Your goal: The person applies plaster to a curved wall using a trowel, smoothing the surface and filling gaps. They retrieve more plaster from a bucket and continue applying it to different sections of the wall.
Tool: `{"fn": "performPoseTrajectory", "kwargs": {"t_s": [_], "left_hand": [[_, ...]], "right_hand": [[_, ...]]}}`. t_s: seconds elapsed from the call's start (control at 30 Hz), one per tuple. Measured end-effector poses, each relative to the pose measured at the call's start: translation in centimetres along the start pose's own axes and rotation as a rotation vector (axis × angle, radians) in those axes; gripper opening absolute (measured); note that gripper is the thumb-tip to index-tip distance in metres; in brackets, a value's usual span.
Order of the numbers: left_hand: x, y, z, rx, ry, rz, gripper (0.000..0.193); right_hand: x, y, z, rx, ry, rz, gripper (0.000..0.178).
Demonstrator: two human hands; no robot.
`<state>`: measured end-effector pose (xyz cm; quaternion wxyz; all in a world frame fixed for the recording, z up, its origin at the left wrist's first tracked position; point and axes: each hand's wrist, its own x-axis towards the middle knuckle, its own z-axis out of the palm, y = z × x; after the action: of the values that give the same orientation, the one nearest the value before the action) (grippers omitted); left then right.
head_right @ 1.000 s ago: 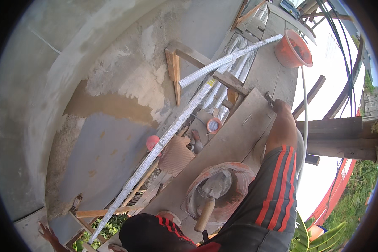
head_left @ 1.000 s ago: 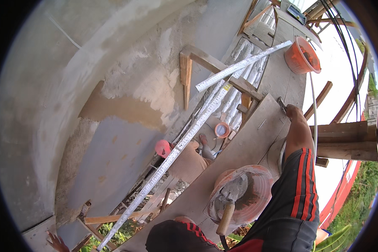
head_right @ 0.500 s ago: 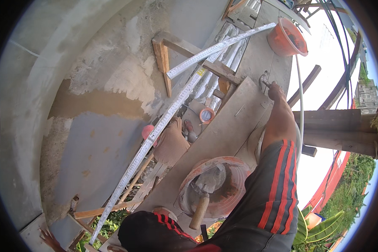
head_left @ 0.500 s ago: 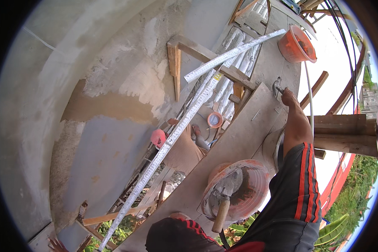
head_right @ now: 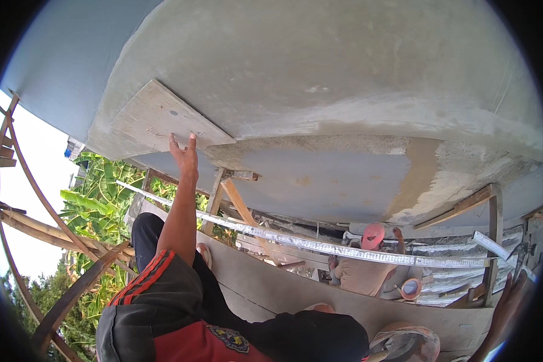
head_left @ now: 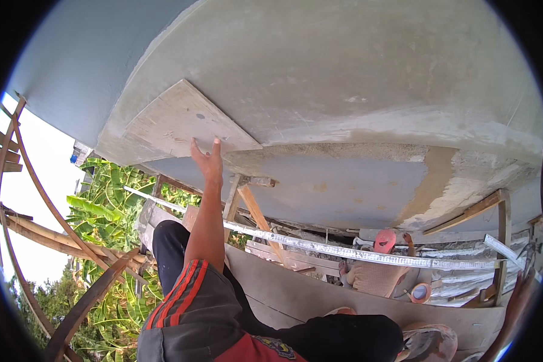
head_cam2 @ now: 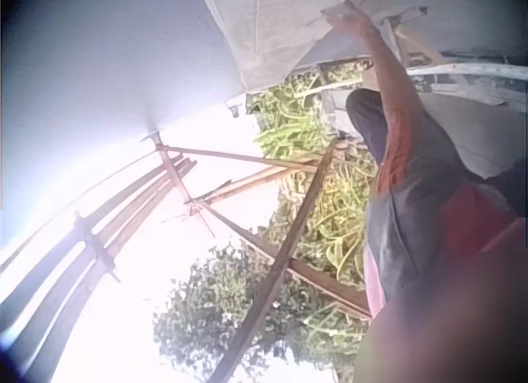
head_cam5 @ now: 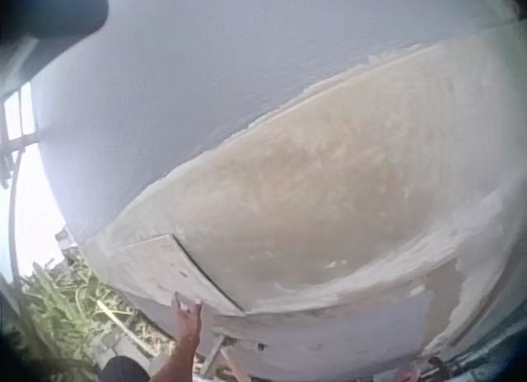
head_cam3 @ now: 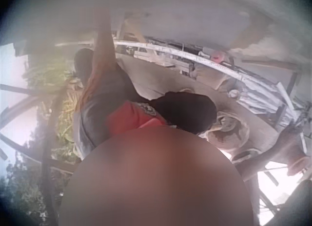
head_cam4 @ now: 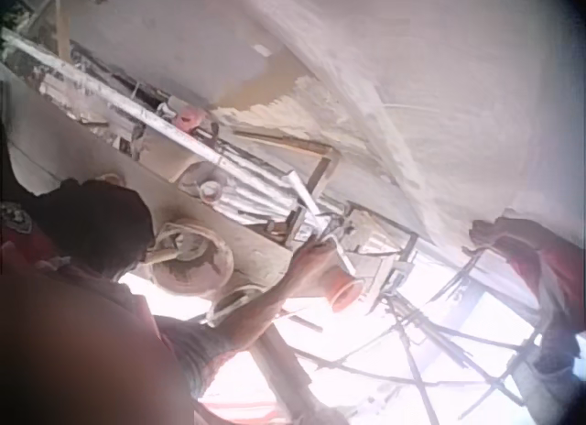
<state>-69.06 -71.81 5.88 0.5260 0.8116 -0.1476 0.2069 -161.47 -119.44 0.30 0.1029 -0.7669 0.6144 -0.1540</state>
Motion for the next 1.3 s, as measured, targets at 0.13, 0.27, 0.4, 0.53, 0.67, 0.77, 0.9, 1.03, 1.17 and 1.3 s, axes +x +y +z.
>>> {"fn": "performPoseTrajectory", "kwargs": {"t_s": [0.13, 0.27, 0.4, 0.53, 0.67, 0.77, 0.9, 1.03, 1.17, 1.3], "left_hand": [[-0.3, -0.4, -1.1, -0.075, 0.028, 0.117, 0.099], [0.2, -0.7, -0.6, -0.086, 0.01, 0.145, 0.111], [0.5, 0.6, -1.8, -0.103, -0.074, 0.083, 0.13], [-0.2, -0.9, 0.0, -0.071, -0.069, 0.16, 0.144], [-0.4, -0.6, 0.4, -0.132, -0.13, 0.127, 0.144], [0.1, -1.0, 0.2, -0.179, -0.146, 0.14, 0.141], [0.2, -1.4, 0.0, -0.248, -0.133, 0.14, 0.135], [0.2, -1.8, 0.4, -0.296, -0.153, 0.103, 0.132], [0.2, -2.1, 1.0, -0.276, -0.142, 0.117, 0.145], [0.0, -1.9, 1.3, -0.273, -0.099, 0.121, 0.136]], "right_hand": [[-7.5, -26.8, 0.2, 0.741, -0.273, 0.076, 0.042], [-14.3, -50.2, 1.7, 1.001, -0.54, -0.259, 0.015], [-19.8, -67.9, 5.2, 1.158, -1.034, -0.059, 0.023], [-23.2, -79.6, 8.9, 1.256, -1.12, 0.247, 0.026], [-25.7, -85.2, 11.8, 1.416, -0.867, 0.352, 0.024], [-26.9, -88.0, 13.5, 1.504, -0.724, 0.379, 0.023], [-28.3, -90.2, 15.1, 1.612, -0.643, 0.397, 0.021], [-28.8, -92.2, 16.3, 1.754, -0.534, 0.415, 0.022], [-28.5, -92.7, 16.6, 1.827, -0.545, 0.427, 0.022], [-29.1, -92.5, 15.7, 1.671, -0.626, 0.432, 0.023]]}}
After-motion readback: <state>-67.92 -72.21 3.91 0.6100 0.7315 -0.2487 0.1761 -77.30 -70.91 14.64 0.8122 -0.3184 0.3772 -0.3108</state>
